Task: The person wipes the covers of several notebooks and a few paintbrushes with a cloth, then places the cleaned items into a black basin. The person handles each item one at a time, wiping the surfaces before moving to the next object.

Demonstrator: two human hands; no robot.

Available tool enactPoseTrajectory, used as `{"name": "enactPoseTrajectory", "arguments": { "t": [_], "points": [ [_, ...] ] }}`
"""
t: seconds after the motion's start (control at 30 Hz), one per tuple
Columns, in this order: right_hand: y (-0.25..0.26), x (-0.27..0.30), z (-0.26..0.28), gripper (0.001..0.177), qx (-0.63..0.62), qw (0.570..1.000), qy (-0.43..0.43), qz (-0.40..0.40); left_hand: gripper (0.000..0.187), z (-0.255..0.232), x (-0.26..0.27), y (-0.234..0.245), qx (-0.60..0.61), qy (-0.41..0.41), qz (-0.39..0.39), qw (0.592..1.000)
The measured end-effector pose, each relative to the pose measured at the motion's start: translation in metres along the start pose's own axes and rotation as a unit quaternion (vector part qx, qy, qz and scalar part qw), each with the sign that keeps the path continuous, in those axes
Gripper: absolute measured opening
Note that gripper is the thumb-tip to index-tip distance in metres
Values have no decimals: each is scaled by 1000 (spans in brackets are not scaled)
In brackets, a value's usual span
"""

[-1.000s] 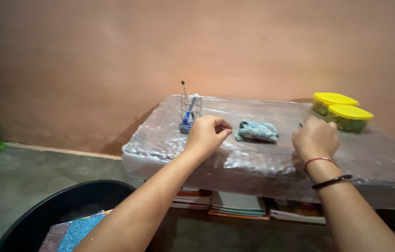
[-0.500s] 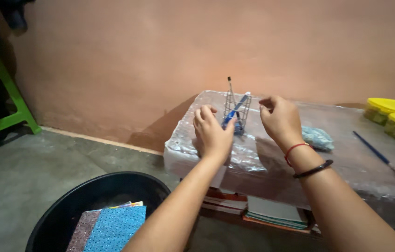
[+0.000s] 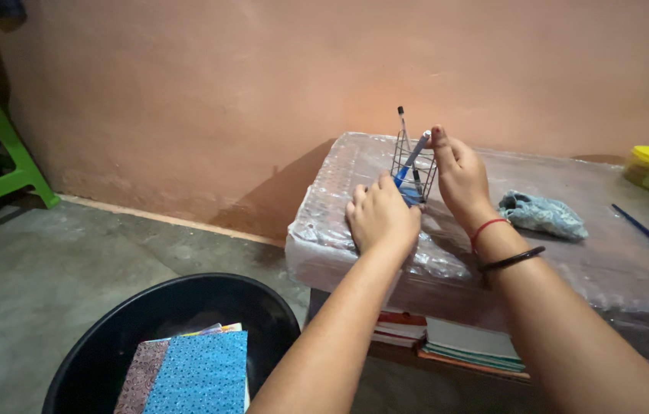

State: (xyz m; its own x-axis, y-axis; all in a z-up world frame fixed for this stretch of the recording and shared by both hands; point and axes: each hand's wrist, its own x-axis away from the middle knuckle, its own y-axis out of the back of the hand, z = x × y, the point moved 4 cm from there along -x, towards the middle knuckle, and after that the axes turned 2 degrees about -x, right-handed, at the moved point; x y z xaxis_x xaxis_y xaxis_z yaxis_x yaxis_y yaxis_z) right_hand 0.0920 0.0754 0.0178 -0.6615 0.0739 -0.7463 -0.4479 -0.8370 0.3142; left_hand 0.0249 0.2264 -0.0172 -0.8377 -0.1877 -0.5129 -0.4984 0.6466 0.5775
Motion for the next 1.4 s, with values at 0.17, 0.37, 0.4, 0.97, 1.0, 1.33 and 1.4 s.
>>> {"name": "enactPoseTrajectory", "arguments": {
  "t": [0.17, 0.37, 0.4, 0.97, 1.0, 1.33, 1.4],
  "points": [
    [-2, -1, 7, 31, -176, 983, 33, 43, 41, 3, -1, -6, -16, 4, -3, 1000],
    [5, -7, 17, 24, -141, 989, -1, 42, 28, 2, -3, -9, -50, -3, -9, 999],
    [6, -8, 21, 24, -125, 991, 7, 49, 31, 2, -2, -8, -45, 2, 1, 999],
    [64, -30, 46, 16, -384, 918, -71, -64, 42, -5, 2, -2, -76, 6, 18, 997],
    [71, -29, 44, 14, -396, 911, -85, -73, 45, -6, 2, -2, -81, 6, 22, 996],
    [132, 20, -12, 13, -440, 877, -180, -67, 70, -32, 30, 6, 68, -249, -158, 953],
    [136, 33, -23, 14, -448, 871, -191, -65, 69, -39, 34, -6, 139, -264, -98, 949]
  ]
}}
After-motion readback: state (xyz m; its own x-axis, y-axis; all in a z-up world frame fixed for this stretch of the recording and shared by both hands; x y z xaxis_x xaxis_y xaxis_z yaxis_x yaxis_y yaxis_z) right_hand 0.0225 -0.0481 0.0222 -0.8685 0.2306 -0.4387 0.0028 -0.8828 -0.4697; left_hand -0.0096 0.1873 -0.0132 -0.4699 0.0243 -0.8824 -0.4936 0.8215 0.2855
